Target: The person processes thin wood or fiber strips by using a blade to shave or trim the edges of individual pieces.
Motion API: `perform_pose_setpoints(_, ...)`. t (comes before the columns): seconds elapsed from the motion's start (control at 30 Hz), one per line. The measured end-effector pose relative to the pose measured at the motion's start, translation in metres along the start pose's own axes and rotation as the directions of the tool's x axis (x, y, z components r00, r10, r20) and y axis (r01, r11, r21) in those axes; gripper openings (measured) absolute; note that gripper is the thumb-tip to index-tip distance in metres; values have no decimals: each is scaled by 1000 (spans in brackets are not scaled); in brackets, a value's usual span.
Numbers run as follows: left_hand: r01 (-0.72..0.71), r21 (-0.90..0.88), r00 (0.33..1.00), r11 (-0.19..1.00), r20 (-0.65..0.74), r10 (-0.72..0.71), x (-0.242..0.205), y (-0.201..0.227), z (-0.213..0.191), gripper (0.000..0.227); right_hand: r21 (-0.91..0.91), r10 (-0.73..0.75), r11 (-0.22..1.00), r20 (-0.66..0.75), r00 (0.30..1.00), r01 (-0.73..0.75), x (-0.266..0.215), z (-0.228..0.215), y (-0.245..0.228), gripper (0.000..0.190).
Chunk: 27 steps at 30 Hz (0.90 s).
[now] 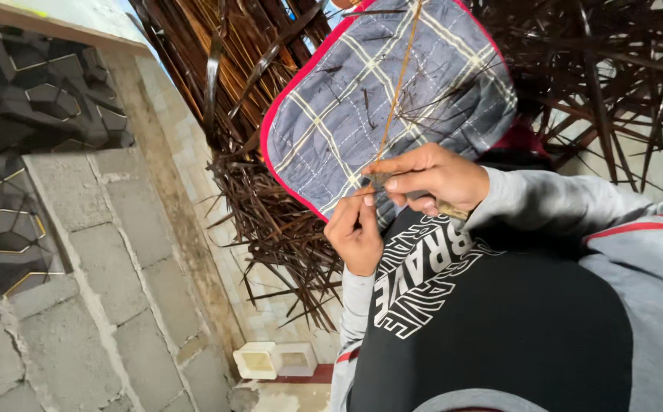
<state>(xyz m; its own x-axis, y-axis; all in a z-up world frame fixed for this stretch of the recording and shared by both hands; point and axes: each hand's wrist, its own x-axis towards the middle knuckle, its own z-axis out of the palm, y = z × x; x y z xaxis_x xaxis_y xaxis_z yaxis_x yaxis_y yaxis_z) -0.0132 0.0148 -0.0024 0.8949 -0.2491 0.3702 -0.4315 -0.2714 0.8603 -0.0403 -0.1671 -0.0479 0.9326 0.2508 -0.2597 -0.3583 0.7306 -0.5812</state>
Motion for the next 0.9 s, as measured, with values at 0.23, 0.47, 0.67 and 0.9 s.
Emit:
perform_pose_setpoints(0.23, -55, 31, 998, 998, -24, 56, -12, -7, -5, 14, -67, -72, 995, 23, 997, 74, 0, -12, -50, 48)
perform_pose_setpoints(0.47, -99, 102, 995, 990, -20, 102, -15, -11, -17, 12, -10, -111, 994, -127, 986, 110, -3, -10, -68, 43)
perform_pose_setpoints(0.67, -20, 234, 997, 972, -70, 37, -49, -63, -41, 16, -281, -489, 872, -485, 725, 401, -12, -5, -125, 46)
perform_pose_setpoints(0.9, 13, 323, 995, 946, -95, 19, -15, -36, -57, 17, -506, -593, 778, -400, 698, 372, -21, -14, -95, 90)
